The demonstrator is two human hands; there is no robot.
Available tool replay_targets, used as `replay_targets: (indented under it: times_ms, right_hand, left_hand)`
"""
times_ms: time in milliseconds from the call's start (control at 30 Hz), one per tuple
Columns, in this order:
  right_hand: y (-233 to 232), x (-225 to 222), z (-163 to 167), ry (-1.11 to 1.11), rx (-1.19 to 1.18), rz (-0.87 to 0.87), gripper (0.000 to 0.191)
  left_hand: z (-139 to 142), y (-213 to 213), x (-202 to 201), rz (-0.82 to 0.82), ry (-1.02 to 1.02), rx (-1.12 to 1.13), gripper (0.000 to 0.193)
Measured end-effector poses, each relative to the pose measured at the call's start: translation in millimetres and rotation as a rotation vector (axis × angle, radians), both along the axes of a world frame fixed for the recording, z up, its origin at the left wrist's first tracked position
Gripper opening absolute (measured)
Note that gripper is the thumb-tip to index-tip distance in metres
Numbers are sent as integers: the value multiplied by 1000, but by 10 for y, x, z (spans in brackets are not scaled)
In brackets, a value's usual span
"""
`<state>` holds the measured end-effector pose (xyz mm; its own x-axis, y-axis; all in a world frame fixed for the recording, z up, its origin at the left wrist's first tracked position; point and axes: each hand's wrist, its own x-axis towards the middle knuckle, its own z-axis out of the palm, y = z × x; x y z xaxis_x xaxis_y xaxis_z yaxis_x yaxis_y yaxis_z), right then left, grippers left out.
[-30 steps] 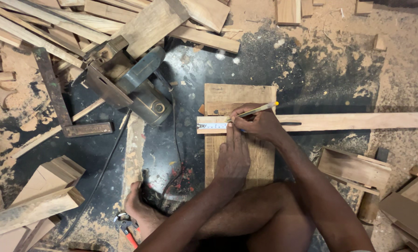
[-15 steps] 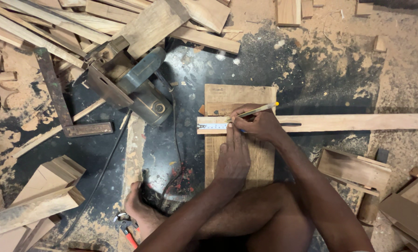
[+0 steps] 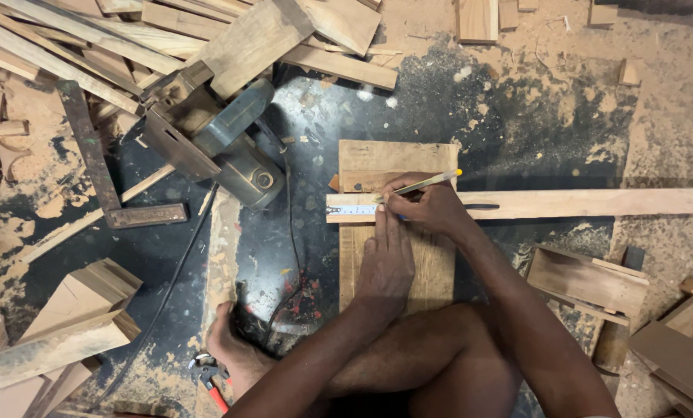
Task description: The person measures and marks a wooden plank with a tape measure and pencil, then uses a handheld circular saw to cut the plank. The person repeats this process for a second plank, measuring, marking, and cutting it to size.
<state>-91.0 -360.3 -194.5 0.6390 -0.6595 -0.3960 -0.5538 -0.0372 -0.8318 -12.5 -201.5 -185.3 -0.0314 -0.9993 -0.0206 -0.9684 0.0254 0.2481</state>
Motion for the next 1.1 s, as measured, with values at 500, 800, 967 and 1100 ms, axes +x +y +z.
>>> replay_targets:
  times_ms: [500, 800, 967, 1100]
  right_hand:
    - [-37, -20, 14, 28, 7, 9, 29]
    - [-56, -58, 14, -20, 4, 15, 28]
    - [-52, -84, -14, -2, 4, 2, 26]
    - [-64, -111, -37, -36, -16, 22, 25]
  left_hand:
    - [-19, -20, -57, 30, -20, -68, 35]
    - [-1, -30, -74, 22, -21, -84, 41]
    - [2, -45, -97, 36, -48, -96, 39]
    - [29, -59, -110, 19, -48, -57, 43]
